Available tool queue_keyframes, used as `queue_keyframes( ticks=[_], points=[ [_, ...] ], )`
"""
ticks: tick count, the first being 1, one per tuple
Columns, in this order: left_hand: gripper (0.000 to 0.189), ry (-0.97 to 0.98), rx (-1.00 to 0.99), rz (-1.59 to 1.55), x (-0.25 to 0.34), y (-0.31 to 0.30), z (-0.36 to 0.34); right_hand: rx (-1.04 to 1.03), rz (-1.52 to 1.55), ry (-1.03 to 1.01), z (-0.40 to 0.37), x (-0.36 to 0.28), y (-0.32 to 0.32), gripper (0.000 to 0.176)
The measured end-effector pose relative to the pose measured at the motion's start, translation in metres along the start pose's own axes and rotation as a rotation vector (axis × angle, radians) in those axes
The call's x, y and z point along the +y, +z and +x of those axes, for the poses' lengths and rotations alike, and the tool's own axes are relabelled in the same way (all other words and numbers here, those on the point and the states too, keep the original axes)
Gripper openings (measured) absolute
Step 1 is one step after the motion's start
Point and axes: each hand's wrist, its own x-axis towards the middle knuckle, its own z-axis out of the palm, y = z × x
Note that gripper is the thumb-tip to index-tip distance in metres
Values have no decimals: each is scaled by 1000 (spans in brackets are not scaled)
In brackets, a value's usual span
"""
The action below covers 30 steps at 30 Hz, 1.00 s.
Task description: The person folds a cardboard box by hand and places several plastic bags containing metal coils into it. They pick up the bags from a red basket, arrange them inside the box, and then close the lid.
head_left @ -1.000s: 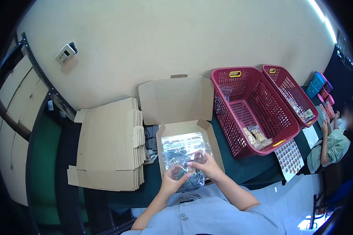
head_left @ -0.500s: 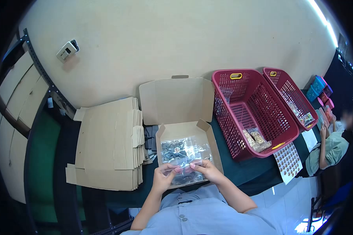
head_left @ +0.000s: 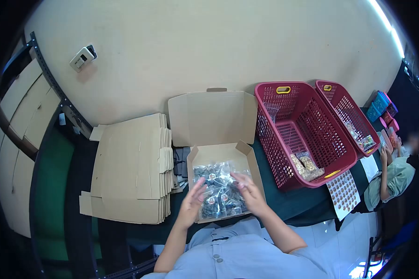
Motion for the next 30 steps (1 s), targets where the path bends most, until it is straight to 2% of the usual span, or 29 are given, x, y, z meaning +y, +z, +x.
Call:
queue_keyframes(
  ticks=[1,2,3,4,5,6,7,8,9,10,12,13,14,16,18,20,22,24,25,26,28,30],
  points=[
    [70,-6,-5,-132,-5,12,1,-7,-188,-137,-2,2,8,44],
    [70,-6,-5,-131,-12,22,-1,-15,-376,-275,-3,3,17,47],
    [73,27,-22,-116,-20,31,-3,-65,-458,-284,-4,1,26,48],
    [76,60,-38,-99,-19,40,0,-19,-479,-348,-5,6,35,51],
    [74,117,67,-108,-15,50,0,-11,-386,-326,-6,8,38,49],
    [74,118,66,-108,-14,50,0,-4,-292,-303,-6,10,39,48],
    [69,46,120,-90,-14,50,-1,-4,-293,-303,-5,11,40,48],
    [64,-28,174,-72,-14,51,-2,125,-392,-279,-4,13,40,47],
    [46,-93,230,-108,-13,52,-4,255,-489,-252,-3,15,40,48],
    [46,-96,231,-107,-12,52,-6,254,-487,-249,-1,18,41,48],
    [34,-183,276,-50,-10,49,-9,472,-159,-113,6,26,40,45],
    [34,-182,277,-49,-13,46,-9,332,2,-23,8,32,33,32],
    [32,-160,266,34,-19,43,-10,330,2,-22,7,35,27,32],
    [30,-135,257,114,-30,35,-14,20,302,296,7,31,18,23],
    [40,-141,139,74,-29,27,-16,95,262,234,8,48,15,17],
    [43,-174,65,16,-16,25,-18,25,279,343,6,43,8,24],
    [47,-205,-2,-43,-11,21,-20,-21,232,357,4,42,1,27],
    [51,-241,-132,-82,-17,14,-21,-97,334,444,2,40,-7,28],
    [51,-241,-130,-83,-18,14,-21,-155,344,509,1,40,-14,32],
    [53,-222,-160,-74,-18,14,-21,-157,343,509,0,37,-18,32],
    [55,-203,-190,-66,-16,14,-18,-169,274,386,-3,25,-25,32],
    [50,-225,-287,-34,-12,13,-13,-172,213,324,-3,32,-33,35]
  ],
)
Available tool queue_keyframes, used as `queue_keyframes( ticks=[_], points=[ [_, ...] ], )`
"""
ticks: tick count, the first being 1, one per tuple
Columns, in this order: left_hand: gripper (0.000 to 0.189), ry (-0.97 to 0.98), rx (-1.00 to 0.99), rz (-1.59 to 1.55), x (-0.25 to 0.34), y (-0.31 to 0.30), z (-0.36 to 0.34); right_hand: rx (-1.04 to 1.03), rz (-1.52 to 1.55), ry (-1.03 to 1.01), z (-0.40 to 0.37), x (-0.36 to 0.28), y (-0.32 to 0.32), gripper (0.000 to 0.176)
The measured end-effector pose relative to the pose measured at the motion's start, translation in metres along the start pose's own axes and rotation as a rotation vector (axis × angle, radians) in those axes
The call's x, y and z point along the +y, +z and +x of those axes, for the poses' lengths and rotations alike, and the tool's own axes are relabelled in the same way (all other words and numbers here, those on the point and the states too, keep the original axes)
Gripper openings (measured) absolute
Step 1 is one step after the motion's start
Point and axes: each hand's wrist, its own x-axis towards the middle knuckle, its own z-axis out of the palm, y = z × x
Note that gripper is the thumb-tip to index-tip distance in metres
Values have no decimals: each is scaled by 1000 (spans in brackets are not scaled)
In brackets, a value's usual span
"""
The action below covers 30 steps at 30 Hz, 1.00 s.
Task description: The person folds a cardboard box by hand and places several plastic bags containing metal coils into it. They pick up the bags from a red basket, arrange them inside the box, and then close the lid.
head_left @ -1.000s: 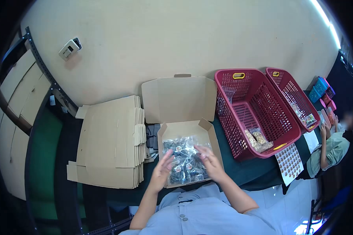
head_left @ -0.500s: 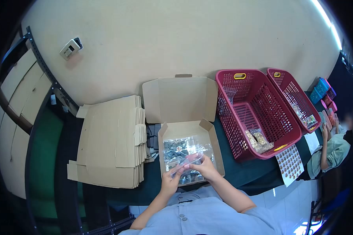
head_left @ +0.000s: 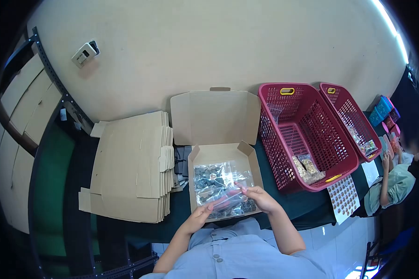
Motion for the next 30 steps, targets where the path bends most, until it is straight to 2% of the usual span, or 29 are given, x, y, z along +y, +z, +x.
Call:
queue_keyframes(
  ticks=[1,2,3,4,6,7,8,10,11,12,14,18,20,21,23,24,25,26,27,28,29,30],
  points=[
    [50,0,2,0,0,2,1,-3,84,0,-2,-9,-1,37],
    [55,13,110,87,0,6,3,-5,168,-1,-4,-15,-3,38],
    [62,26,216,175,-1,9,5,-23,97,-106,-4,-18,-8,41],
    [62,27,215,173,1,12,7,-22,95,-106,-4,-21,-8,41],
    [79,208,365,720,4,17,9,155,512,-165,-7,-29,-6,45],
    [82,259,339,917,-9,14,12,219,586,-190,-5,-29,-3,48],
    [82,257,339,917,-20,13,14,219,586,-189,-3,-27,-1,48],
    [81,273,277,1193,-33,18,21,222,840,-166,1,-20,5,47],
    [83,364,296,1215,-47,16,27,217,893,-125,3,-16,8,45],
    [83,363,297,1213,-61,13,32,217,893,-122,5,-13,12,45],
    [82,545,413,1113,-85,8,41,296,1042,-37,7,-9,17,42],
    [81,511,451,988,-97,12,45,340,1144,11,6,-8,21,41],
    [78,421,480,947,-89,18,47,356,1154,9,9,-5,20,40],
    [78,417,477,947,-81,19,48,410,1111,-35,13,4,15,42],
    [66,325,436,827,-68,17,52,469,1071,-77,17,18,5,44],
    [66,324,432,827,-70,15,53,531,860,-102,18,22,-2,44],
    [57,253,492,727,-75,11,54,586,647,-125,19,27,-9,43],
    [48,180,551,626,-81,7,54,588,650,-123,21,32,-14,43],
    [32,104,571,412,-91,2,55,696,402,-103,23,39,-19,41],
    [32,101,566,412,-99,-6,58,797,149,-82,25,49,-27,39],
    [30,37,600,230,-107,-15,62,953,-504,-161,29,77,-43,31],
    [28,-26,631,47,-107,-21,64,959,-503,-158,25,80,-42,31]
  ],
)
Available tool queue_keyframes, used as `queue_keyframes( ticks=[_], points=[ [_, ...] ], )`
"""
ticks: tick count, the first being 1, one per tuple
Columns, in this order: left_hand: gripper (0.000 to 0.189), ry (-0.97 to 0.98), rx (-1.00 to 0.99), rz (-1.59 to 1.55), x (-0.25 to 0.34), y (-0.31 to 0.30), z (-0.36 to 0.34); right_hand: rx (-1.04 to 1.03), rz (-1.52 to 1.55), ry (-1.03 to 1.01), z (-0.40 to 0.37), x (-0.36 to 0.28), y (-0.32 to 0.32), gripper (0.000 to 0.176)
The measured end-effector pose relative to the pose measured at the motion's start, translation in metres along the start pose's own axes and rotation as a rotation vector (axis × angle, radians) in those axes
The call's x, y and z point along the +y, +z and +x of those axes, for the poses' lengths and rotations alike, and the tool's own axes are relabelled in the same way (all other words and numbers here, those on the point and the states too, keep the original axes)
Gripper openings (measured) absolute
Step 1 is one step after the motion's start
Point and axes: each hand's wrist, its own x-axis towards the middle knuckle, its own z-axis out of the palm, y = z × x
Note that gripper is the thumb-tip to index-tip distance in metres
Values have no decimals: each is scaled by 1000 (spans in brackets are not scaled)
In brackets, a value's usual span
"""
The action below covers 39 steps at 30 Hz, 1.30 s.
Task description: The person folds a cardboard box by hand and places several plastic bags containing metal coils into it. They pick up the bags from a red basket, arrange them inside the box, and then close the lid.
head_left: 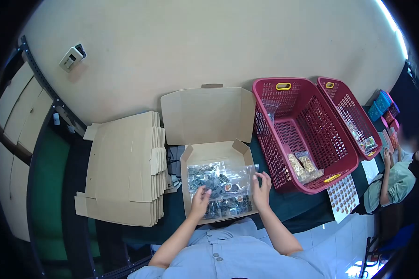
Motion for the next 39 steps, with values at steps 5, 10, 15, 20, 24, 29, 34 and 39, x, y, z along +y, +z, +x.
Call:
queue_keyframes(
  ticks=[5,10,15,20,24,29,34,39],
  points=[
    [40,-200,-13,-252,-4,-9,47,-26,-213,-152,-5,7,1,28],
    [55,-162,3,158,-9,1,72,-78,-292,-159,-5,-6,7,35],
    [54,301,40,751,-8,13,66,-108,-240,-216,-6,0,12,34],
    [50,150,-264,1123,-22,28,54,-141,-188,-228,-13,-26,3,31],
    [50,170,-251,1138,-16,30,56,-141,-126,-339,-15,-93,-37,23],
    [44,368,-169,934,37,55,57,7,-254,-584,26,-153,-110,20],
    [37,608,-153,755,123,98,68,23,-330,-650,128,-160,-144,17],
    [24,789,-174,581,191,157,101,-191,-464,-438,247,-101,-129,21]
  ],
)
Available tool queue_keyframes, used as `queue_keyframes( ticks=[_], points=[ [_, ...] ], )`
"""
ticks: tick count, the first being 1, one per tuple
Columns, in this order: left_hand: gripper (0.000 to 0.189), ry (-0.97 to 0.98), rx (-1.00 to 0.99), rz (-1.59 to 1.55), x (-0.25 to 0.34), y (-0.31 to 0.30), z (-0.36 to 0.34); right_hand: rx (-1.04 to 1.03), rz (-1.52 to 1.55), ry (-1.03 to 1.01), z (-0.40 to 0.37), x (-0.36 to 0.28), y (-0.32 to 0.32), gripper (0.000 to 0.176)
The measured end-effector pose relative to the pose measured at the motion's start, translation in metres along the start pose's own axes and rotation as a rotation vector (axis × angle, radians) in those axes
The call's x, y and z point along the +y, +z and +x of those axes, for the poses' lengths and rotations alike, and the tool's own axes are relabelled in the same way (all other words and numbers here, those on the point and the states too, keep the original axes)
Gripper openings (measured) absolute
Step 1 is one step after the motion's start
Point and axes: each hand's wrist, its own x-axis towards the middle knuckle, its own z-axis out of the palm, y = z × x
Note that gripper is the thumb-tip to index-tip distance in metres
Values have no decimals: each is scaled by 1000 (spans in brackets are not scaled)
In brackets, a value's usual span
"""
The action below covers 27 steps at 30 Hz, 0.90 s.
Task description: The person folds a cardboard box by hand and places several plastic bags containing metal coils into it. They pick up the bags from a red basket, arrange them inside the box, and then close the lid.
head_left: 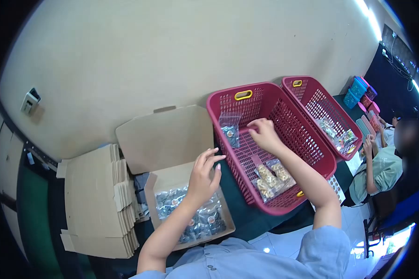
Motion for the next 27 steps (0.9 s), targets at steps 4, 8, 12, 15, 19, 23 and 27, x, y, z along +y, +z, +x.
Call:
queue_keyframes(
  ticks=[4,8,12,15,19,23,27],
  points=[
    [16,25,-19,-72,-8,42,77,-381,-194,105,50,96,65,31],
    [19,-25,-198,-28,-58,89,148,-651,-341,193,66,143,111,51],
    [33,-355,-453,212,-133,135,188,-731,-71,409,86,183,153,59],
    [41,-548,-641,268,-184,158,208,-649,78,384,95,201,183,57],
    [48,-779,-881,477,-216,170,220,-498,319,434,95,220,233,53],
    [44,-845,-844,477,-221,176,218,-295,669,650,90,210,247,40],
    [54,-821,-952,449,-215,175,217,-138,1076,416,84,187,228,26]
  ],
)
